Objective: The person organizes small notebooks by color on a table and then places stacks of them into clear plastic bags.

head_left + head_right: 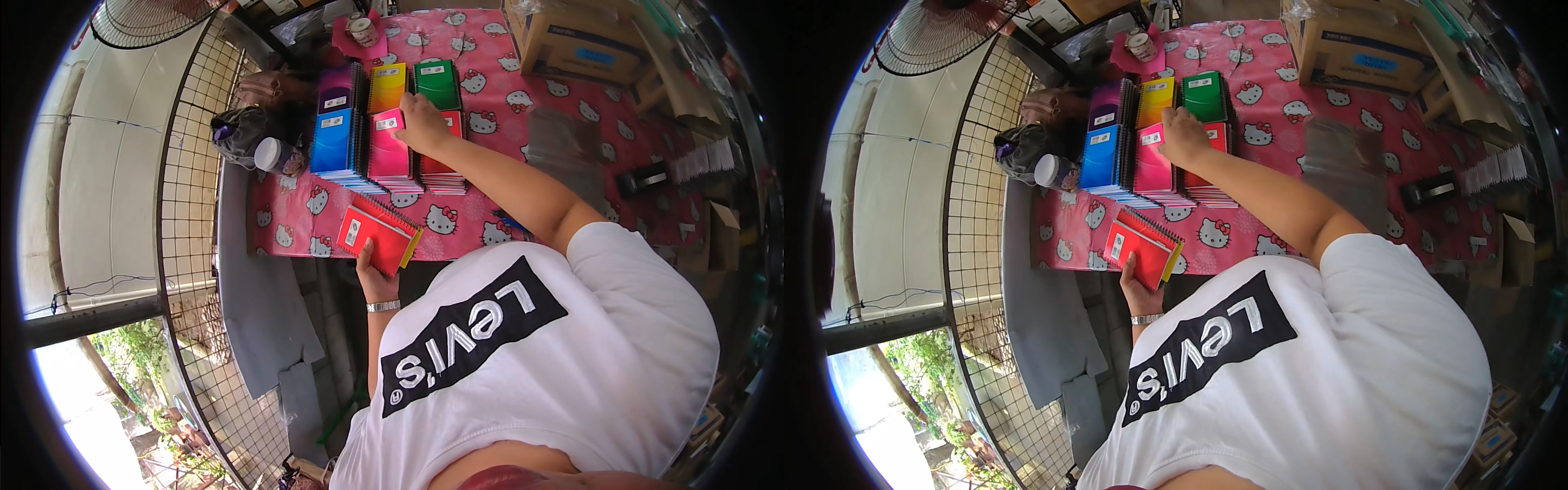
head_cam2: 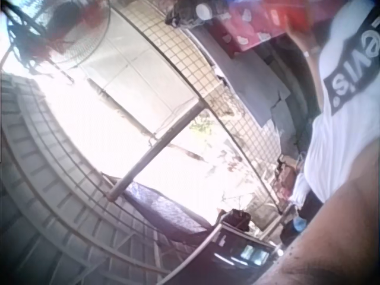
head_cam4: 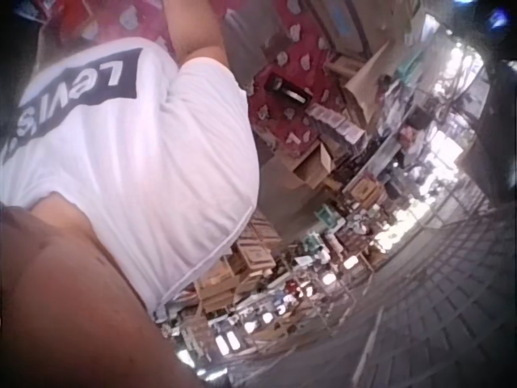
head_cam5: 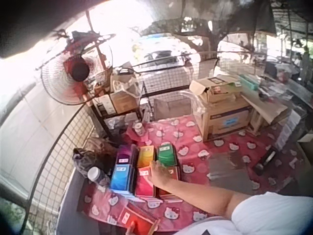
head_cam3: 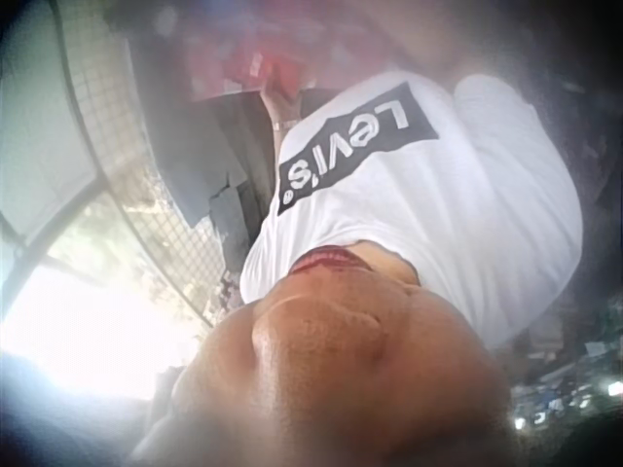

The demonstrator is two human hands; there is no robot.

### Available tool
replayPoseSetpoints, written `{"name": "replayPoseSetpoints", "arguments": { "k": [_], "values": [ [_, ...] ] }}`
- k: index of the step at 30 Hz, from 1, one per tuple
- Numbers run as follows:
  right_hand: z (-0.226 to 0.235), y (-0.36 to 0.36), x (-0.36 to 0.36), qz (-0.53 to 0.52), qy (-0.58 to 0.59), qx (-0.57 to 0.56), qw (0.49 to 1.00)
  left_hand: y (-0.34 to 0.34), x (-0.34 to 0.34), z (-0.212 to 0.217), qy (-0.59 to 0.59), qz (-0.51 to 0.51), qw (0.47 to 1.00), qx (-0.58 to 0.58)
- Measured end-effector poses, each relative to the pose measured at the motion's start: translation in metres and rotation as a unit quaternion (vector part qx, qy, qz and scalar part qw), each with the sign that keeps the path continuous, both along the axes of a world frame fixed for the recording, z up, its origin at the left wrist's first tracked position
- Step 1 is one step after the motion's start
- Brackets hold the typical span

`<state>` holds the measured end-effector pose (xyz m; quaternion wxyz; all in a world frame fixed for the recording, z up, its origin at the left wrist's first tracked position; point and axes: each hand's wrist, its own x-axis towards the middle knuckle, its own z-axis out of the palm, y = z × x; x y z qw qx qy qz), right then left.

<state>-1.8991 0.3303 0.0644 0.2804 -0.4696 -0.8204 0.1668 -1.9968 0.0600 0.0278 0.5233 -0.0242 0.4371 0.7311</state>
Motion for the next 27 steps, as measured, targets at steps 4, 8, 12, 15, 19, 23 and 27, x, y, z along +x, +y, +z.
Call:
{"name": "replayPoseSetpoints", "arguments": {
  "k": [4, 8, 12, 15, 19, 23, 27],
  "values": [
    [0.076, -0.03, 0.001, 0.181, 0.24, -0.329, 0.895, -0.018, -0.012, -0.02, 0.061, 0.039, 0.997, -0.009],
    [0.093, -0.046, -0.029, 0.29, 0.046, -0.305, 0.906, -0.025, -0.008, 0.008, -0.028, 0.0, 0.992, 0.122],
    [0.045, -0.025, -0.078, 0.11, 0.009, -0.237, 0.965, -0.014, 0.003, 0.015, 0.019, 0.04, 0.994, 0.102],
    [0.026, -0.03, -0.091, 0.064, 0.046, -0.198, 0.977, -0.028, 0.01, 0.006, 0.053, 0.053, 0.995, 0.06],
    [0.029, -0.027, -0.092, 0.058, 0.088, -0.199, 0.974, -0.04, 0.033, 0.001, 0.026, 0.095, 0.994, 0.037],
    [0.045, -0.015, -0.086, 0.056, 0.1, -0.211, 0.971, -0.036, 0.051, 0.0, 0.009, 0.099, 0.995, -0.002],
    [0.087, -0.005, -0.065, 0.211, -0.004, -0.144, 0.967, -0.023, 0.074, 0.015, 0.031, 0.058, 0.998, 0.004]
  ]
}}
